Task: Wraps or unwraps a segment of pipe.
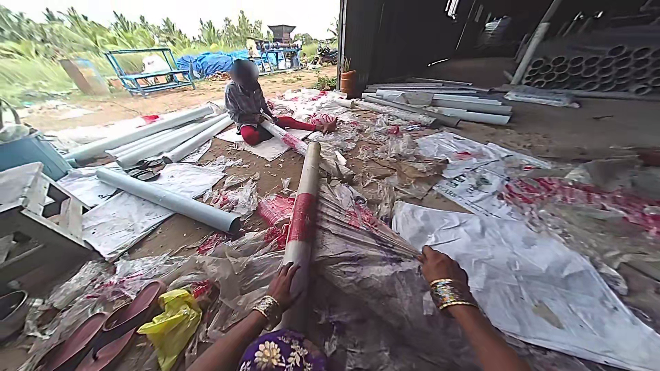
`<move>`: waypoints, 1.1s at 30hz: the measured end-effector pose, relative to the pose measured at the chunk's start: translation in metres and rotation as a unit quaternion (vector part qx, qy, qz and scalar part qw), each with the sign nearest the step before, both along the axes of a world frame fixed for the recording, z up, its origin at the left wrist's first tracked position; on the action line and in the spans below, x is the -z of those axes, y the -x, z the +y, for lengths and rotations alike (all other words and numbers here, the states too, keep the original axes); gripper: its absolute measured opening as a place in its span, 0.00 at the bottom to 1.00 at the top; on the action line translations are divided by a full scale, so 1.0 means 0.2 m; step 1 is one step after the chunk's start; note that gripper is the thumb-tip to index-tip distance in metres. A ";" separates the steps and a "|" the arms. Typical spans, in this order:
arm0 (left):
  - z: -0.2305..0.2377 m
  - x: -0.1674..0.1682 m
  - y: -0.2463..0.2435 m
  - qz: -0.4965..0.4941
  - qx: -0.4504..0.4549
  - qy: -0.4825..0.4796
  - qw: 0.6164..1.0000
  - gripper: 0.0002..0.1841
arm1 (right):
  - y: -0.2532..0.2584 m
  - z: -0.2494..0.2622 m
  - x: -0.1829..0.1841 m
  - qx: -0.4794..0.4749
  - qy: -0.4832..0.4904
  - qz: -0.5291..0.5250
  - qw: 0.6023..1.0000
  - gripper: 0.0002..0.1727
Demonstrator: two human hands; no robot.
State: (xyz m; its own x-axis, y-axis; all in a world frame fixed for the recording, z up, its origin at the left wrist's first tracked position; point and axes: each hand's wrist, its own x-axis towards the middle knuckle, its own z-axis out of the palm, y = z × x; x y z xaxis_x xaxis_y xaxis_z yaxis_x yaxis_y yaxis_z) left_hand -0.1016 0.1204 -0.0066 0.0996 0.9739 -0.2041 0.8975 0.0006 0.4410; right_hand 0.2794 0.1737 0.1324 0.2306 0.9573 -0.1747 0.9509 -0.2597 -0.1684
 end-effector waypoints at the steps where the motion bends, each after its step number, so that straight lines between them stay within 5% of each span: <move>1: -0.01 0.02 -0.06 0.024 0.037 0.022 0.999 0.38 | 0.00 -0.01 -0.03 -0.010 -0.006 -0.005 1.000 0.18; 7: -0.01 0.13 -0.01 0.091 0.110 0.091 0.986 0.31 | -0.07 0.06 -0.19 -0.048 -0.031 -0.055 0.997 0.18; 13: -0.06 0.16 0.22 0.022 0.008 0.091 0.996 0.35 | -0.18 0.14 -0.34 -0.051 -0.089 -0.087 0.991 0.17; 18: -0.24 0.14 0.55 0.091 -0.079 0.161 0.980 0.26 | -0.22 0.14 -0.45 -0.050 -0.148 -0.102 0.982 0.16; 24: -0.29 0.17 0.33 -0.087 -0.035 0.111 0.989 0.32 | -0.19 0.12 -0.60 -0.070 -0.163 -0.126 0.976 0.17; 33: -0.17 0.01 0.25 -0.049 0.043 0.255 0.965 0.43 | -0.11 0.00 -0.78 -0.122 -0.196 -0.191 0.954 0.16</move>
